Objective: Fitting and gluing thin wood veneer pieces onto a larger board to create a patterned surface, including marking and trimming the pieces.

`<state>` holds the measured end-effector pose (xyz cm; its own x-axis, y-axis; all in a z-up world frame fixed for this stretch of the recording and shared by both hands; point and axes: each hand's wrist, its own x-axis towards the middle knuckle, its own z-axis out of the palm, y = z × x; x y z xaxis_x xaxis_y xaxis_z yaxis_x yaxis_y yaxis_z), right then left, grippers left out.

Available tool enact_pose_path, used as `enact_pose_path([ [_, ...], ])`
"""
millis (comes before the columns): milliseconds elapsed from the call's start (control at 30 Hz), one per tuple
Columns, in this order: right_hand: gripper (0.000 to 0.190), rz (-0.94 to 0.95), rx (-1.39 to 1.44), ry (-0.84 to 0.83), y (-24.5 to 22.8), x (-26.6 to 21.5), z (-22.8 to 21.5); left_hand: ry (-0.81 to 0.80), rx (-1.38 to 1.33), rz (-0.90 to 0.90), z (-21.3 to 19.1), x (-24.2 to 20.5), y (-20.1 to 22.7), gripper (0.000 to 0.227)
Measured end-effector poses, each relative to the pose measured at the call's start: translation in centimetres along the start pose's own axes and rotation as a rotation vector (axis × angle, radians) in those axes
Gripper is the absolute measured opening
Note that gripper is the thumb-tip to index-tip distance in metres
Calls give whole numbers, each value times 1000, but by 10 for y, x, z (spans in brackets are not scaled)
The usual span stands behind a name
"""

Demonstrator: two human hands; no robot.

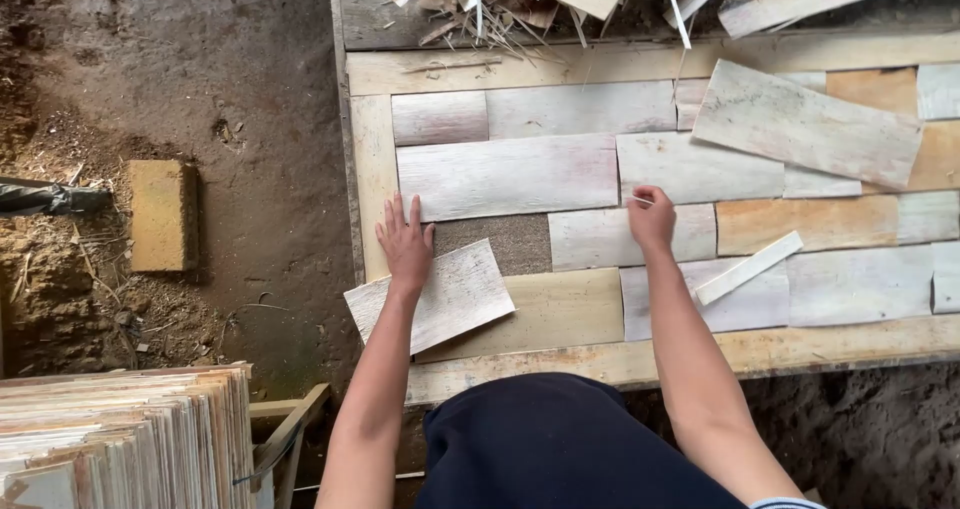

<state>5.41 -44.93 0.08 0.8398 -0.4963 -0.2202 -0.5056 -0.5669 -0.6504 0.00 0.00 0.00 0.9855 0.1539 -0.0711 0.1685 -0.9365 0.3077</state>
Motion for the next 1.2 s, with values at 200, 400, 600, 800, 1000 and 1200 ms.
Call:
enact_pose_path([
  [200, 23, 59, -15, 191, 62, -83, -72, 51, -94, 98, 0, -25, 1, 49],
  [400, 59, 350, -243, 84, 154, -152, -127, 102, -103, 166, 5, -62, -16, 41],
  [600, 65, 390, -107, 10, 146, -178, -119, 55, -88, 203, 1, -90, 8, 41],
  [800, 68, 365, -177, -200, 72, -193, -115, -31, -88, 306, 1, -109, 50, 32],
  [1000, 49, 401, -165, -246, 126, -156, -114, -44, -51, 371, 22, -108, 104, 35],
  [1200, 7, 359, 231, -103, 138, -105, -180, 20, -94, 408, 35, -94, 206, 34],
])
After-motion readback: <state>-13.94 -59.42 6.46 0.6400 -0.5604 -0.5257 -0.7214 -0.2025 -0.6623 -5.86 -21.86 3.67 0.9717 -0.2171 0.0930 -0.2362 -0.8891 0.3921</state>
